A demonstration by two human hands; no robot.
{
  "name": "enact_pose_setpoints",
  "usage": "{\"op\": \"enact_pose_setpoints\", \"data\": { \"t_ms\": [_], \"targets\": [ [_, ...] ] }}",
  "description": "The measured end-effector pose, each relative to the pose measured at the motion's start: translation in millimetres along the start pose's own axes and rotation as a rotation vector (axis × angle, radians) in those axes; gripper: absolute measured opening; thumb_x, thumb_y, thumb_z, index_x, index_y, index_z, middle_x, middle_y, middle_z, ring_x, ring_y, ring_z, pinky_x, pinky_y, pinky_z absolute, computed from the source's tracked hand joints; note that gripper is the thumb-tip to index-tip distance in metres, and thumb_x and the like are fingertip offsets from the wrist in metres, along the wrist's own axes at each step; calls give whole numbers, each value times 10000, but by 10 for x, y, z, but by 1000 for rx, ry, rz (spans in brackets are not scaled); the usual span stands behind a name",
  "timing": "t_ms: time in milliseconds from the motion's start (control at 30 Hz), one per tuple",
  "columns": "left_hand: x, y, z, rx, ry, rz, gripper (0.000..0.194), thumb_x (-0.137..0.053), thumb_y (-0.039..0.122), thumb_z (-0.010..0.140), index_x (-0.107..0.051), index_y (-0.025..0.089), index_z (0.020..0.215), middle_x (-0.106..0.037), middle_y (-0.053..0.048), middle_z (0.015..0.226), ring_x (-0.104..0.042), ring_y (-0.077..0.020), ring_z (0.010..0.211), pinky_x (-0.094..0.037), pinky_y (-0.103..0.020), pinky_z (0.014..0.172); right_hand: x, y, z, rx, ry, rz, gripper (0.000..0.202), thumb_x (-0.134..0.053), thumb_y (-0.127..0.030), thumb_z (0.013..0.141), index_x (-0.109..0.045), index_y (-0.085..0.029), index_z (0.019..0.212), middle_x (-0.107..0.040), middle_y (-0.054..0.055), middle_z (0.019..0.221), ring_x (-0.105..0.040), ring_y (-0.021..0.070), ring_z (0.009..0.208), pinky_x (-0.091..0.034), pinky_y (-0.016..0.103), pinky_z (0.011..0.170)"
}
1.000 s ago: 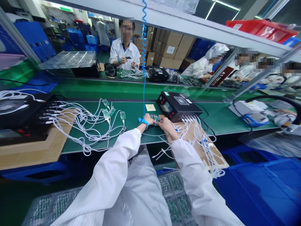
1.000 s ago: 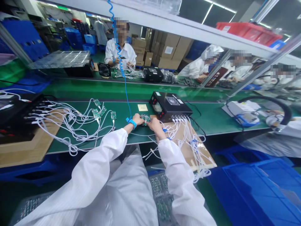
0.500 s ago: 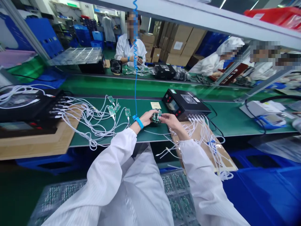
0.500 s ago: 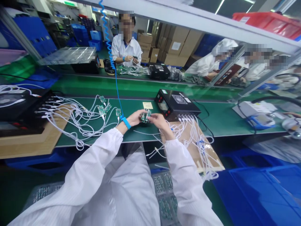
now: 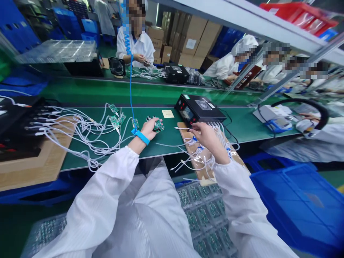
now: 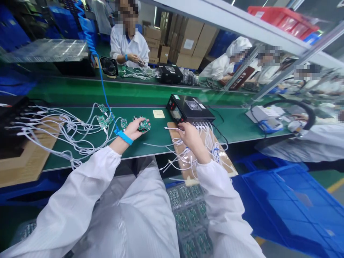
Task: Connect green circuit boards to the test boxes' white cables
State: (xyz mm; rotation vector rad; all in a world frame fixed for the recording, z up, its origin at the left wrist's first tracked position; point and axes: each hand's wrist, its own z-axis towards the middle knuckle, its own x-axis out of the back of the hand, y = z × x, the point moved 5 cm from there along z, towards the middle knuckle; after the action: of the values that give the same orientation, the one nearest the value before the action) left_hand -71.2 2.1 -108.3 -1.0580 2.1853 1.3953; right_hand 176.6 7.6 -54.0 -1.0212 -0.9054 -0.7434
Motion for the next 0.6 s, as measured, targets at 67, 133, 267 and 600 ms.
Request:
{"op": "enact_pose_setpoints", "data": {
  "t_ms": [67,133,267,600],
  "targets": [
    [54,15,-5,1,32,-28,145,-561,53,905,-548,155,803,-659,-33,722,-669,-151,683,-556,-296,719,-88,23,-95,115,-156,-173,267,-673,-185,937,-738,-117,1187,-724,183,1186,-684,305,1095,-519,444,1019],
    [99,10,-23,-5,53,-41,170,-532,50,917,-510,168,795,-622,-23,692,-655,-141,670,-538,-272,696,-263,-58,-211,276,-326,-238,238,-655,-184,953,-744,-123,1165,-713,177,1181,-662,303,1118,-502,436,1028],
    [162,-20,-86,-20,91,-36,183,-518,70,915,-465,191,788,-542,9,622,-584,-126,585,-481,-244,614,-579,-271,-277,475,-441,-249,261,-612,-279,1008,-733,-130,1186,-697,166,1172,-635,290,1141,-484,410,1035],
    [130,-95,-216,-52,59,54,134,-644,86,769,-539,169,753,-555,2,616,-525,-98,553,-453,-235,603,-735,-270,555,199,-351,-500,194,-535,-65,962,-716,-89,1028,-688,251,1118,-660,294,1022,-471,347,862]
  ]
}}
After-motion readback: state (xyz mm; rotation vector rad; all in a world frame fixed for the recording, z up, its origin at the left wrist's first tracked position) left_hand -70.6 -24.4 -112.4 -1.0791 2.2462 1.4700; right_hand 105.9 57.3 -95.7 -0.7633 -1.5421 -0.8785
